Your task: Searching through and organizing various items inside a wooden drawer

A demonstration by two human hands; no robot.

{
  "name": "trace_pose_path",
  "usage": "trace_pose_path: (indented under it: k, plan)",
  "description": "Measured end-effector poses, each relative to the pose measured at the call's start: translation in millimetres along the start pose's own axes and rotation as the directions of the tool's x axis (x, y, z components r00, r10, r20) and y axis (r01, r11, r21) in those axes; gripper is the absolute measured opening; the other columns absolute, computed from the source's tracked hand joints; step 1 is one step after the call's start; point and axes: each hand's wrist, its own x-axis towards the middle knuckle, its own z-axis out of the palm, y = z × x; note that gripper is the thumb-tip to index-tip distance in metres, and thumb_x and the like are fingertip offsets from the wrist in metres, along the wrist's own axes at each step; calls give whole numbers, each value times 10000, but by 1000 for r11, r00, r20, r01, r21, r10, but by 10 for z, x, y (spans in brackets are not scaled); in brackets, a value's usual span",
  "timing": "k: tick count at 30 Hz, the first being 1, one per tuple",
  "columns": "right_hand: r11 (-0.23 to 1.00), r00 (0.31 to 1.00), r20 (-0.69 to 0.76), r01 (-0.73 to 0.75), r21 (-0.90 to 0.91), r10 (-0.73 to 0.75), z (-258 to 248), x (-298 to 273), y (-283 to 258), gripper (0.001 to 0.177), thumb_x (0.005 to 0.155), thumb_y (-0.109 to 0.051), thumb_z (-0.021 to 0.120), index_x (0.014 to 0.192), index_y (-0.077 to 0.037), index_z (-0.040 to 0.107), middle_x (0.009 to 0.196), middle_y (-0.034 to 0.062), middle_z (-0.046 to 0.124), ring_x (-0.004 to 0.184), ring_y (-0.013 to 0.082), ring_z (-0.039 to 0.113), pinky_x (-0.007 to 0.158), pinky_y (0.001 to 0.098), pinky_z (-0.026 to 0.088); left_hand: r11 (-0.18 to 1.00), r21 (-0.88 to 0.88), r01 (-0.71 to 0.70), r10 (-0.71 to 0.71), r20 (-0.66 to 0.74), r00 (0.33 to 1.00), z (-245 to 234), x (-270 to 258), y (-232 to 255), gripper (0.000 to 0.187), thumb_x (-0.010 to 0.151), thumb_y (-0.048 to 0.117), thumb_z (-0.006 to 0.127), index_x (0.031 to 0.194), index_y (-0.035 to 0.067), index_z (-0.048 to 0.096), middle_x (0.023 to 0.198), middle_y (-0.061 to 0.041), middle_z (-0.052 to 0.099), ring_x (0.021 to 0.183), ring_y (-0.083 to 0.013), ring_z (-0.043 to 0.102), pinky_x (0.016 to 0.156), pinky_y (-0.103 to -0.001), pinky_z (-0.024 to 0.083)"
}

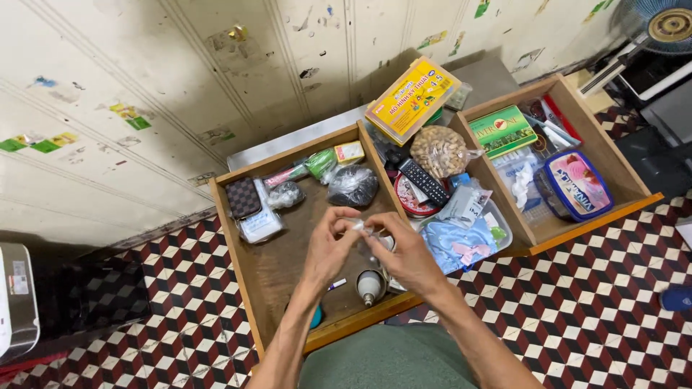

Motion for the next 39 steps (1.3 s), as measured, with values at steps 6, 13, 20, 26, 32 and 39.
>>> trace_pose_path:
  k: [6,13,20,26,32,39]
  plan:
    - [982,984,47,177,-72,-174,54,51,-110,94,808,-51,692,868,-100,640,769,67,656,711,240,673,662,334,546,971,-225,81,-101,-78,992,-45,52,-251,389,697,77,617,1082,51,576,676,-74,662,620,-115,571,594,-227,460]
    - [1000,1000,25,7,-25,-7,-66,28,227,80,788,-59,706,841,-93,657,653,58,688,628,183,676,610,318,550,854,-475,212,-331,-182,926,-127,-180,335,410,651,107,603,1060,89,589,743,-51,629,666,-119,595,571,-218,472]
    - [959,978,74,204,-195,-193,71,67,-9,154,827,-51,667,977,-81,648,818,114,669,747,301,687,663,383,560,985,-160,68,-95,-166,982,14,-169,249,338,701,93,645,1034,47,613,714,-63,676,734,-124,583,735,-240,447]
    - [937,971,15,236,-259,-241,108,52,155,108,847,-76,649,947,-113,663,759,87,661,712,281,679,632,356,560,987,-152,43,-63,-128,990,11,-167,151,307,724,101,674,1027,77,632,681,-60,687,723,-109,597,742,-245,480]
    - [774,888,-56,-365,517,456,234,189,100,104,798,-57,642,891,-60,689,626,-18,577,637,34,528,587,175,468,980,-177,-87,79,-52,995,16,-231,-25,317,725,96,654,1034,48,600,685,-76,652,742,-132,571,767,-259,456]
    - [376,761,288,-565,734,582,276,137,65,238,796,-60,559,1011,-13,649,767,95,661,693,146,629,621,265,515,917,143,-372,379,-19,925,-79,-322,89,257,790,147,691,1046,154,675,844,-40,686,782,-127,600,780,-274,487]
